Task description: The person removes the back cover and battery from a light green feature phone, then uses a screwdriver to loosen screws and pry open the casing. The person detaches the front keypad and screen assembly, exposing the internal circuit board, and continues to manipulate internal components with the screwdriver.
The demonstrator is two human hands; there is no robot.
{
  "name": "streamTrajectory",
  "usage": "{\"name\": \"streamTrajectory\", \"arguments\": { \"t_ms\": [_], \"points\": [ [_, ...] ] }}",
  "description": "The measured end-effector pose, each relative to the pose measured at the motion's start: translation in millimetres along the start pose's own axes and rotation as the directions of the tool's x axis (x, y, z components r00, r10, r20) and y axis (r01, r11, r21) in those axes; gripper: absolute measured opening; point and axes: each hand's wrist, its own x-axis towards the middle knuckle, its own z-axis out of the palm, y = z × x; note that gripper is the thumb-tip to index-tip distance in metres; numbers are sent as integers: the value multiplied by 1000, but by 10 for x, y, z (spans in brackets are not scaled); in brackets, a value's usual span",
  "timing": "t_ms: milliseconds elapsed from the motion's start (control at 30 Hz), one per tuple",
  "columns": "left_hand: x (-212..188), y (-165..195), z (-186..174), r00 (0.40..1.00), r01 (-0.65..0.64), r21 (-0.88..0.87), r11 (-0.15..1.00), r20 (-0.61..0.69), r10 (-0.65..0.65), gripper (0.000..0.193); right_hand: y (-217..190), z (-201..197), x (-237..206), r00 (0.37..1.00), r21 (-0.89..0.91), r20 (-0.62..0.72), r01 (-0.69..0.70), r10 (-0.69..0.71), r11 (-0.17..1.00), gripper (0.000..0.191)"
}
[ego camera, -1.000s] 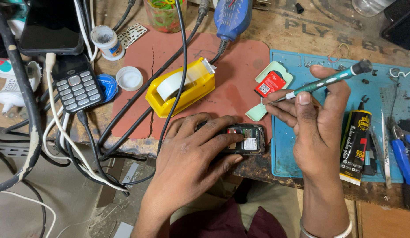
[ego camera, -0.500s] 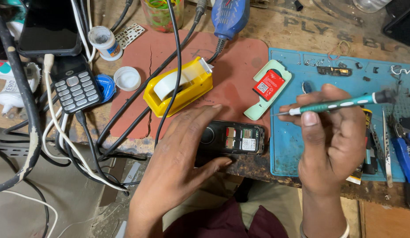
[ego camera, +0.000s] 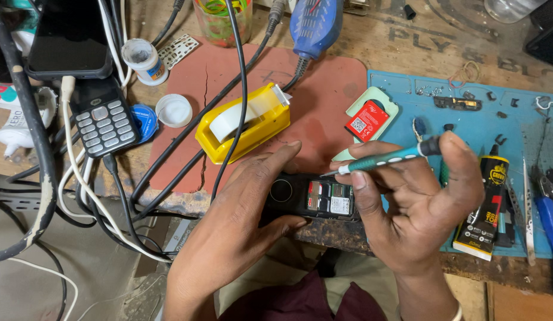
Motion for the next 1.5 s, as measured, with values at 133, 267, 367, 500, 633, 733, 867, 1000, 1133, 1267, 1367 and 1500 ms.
{"name": "streamTrajectory", "arguments": {
  "t_ms": [133,267,367,500,633,733,867,1000,1133,1267,1367,1500],
  "points": [
    [15,7,-9,1000,-17,4,1000,-8,17,90,-33,30,65,1000,-48,20,12,-11,999,80],
    [9,-7,-9,1000,-21,7,1000,-6,21,88,-23,36,141,998,-50,35,53,-51,997,78],
    [4,-22,-12,1000,-13,10,1000,6,13,86,9,43,203,995,-72,28,101,-99,992,76],
    [4,-16,-10,999,-53,-3,999,-2,53,83,0,50,217,994,-29,-17,104,-105,994,64],
    [6,-8,-19,999,-37,-5,999,-7,37,81,-21,59,213,997,57,3,75,-75,996,60],
    [7,-17,-18,999,-40,12,999,-9,40,79,-19,68,221,998,32,-41,55,-53,998,66],
    [2,-27,-11,998,-57,0,998,-2,57,75,-15,37,215,998,43,-36,60,-58,997,57],
    [7,-25,-13,999,-51,16,999,0,51,72,-3,26,197,992,-36,-62,107,-109,994,64],
    [12,-9,-10,999,-39,5,999,3,39,71,-23,37,198,997,-1,-49,51,-51,999,56],
    [22,-7,-13,999,-45,5,999,7,45,70,-27,79,247,994,-31,-77,72,-74,997,62],
    [18,-1,-8,999,-36,2,999,11,36,69,-33,67,251,996,12,-30,82,-82,997,60],
    [13,-1,-14,999,-44,7,999,8,43,68,12,51,219,996,2,-68,65,-64,998,71]
  ]
}}
